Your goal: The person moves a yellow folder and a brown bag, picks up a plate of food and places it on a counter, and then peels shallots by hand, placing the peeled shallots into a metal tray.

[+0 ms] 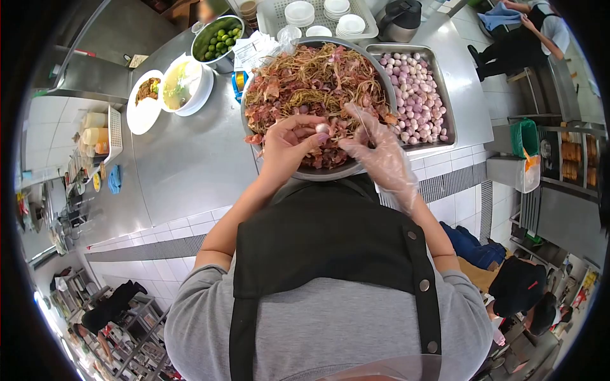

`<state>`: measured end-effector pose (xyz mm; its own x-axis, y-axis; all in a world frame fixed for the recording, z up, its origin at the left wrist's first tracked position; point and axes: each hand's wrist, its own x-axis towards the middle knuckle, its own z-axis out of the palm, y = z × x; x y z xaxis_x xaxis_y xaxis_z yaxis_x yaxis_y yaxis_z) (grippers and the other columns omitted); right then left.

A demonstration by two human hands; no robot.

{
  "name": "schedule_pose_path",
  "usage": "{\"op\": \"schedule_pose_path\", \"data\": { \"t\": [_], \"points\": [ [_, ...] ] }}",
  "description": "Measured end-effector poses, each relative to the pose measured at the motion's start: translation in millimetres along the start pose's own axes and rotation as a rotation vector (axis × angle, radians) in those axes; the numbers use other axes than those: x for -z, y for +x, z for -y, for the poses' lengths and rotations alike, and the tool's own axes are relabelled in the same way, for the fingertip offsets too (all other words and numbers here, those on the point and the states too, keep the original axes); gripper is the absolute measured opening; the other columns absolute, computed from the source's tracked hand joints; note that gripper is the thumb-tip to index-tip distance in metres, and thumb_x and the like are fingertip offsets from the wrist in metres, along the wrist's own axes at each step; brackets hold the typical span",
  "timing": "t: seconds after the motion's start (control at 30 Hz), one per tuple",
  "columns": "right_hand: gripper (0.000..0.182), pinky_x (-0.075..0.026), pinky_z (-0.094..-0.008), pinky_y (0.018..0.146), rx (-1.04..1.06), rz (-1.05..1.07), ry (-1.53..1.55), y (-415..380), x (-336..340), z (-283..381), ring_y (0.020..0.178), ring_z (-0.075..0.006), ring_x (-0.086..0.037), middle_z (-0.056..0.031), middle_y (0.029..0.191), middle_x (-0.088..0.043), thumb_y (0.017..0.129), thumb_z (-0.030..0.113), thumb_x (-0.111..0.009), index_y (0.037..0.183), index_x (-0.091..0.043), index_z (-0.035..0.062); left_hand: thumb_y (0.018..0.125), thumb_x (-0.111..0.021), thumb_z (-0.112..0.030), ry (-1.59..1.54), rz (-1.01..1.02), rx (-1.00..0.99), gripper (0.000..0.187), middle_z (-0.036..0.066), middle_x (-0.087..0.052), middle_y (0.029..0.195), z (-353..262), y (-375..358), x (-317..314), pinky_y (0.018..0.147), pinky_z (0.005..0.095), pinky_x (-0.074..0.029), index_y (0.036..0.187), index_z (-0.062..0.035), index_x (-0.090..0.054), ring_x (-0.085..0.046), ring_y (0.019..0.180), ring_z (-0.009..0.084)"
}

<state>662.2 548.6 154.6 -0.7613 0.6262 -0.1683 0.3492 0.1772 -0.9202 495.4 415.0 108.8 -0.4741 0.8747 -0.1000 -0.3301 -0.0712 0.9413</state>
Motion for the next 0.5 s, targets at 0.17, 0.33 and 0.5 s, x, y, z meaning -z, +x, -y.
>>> {"op": "schedule_pose_path", "data": {
  "t": [0.17,0.33,0.5],
  "points": [
    [0.038,-0.048,-0.0342,0.083,0.036,0.039,0.225,5.6,-17.5,4.2,0.087,-0.0166,-0.057,-0.0066,0.095,-0.065,0.087,0.027,-0.076,0.115,-0.066,0.0035,0.087,-0.07,0.006,0.042,0.034,-0.032,0.029,0.01,-0.067,0.109,2.6,-5.8,-2.9,0.085,0.0236,-0.056,0.116,0.0049,-0.065,-0.067,0.099,0.0143],
    [0.019,-0.049,-0.0355,0.081,0.088,0.098,0.204,17.2,-21.0,-9.2,0.087,-0.02,-0.062,-0.0092,0.091,-0.069,0.089,0.018,-0.072,0.098,-0.068,0.0014,0.087,-0.07,0.007,0.023,-0.016,-0.01,0.029,0.01,-0.069,0.106,0.9,-7.7,-3.9,0.078,0.0241,-0.058,0.116,0.005,-0.067,-0.068,0.095,0.0136],
    [0.015,-0.05,-0.0367,0.08,0.148,-0.021,0.004,19.9,-26.5,-18.1,0.086,-0.024,-0.064,-0.0122,0.09,-0.069,0.092,0.014,-0.068,0.097,-0.067,0.0006,0.087,-0.07,0.005,-0.006,0.005,0.079,0.033,0.015,-0.07,0.111,2.5,-8.1,0.7,0.088,0.0289,-0.058,0.119,0.0081,-0.064,-0.069,0.1,0.0173]
  ]
}}
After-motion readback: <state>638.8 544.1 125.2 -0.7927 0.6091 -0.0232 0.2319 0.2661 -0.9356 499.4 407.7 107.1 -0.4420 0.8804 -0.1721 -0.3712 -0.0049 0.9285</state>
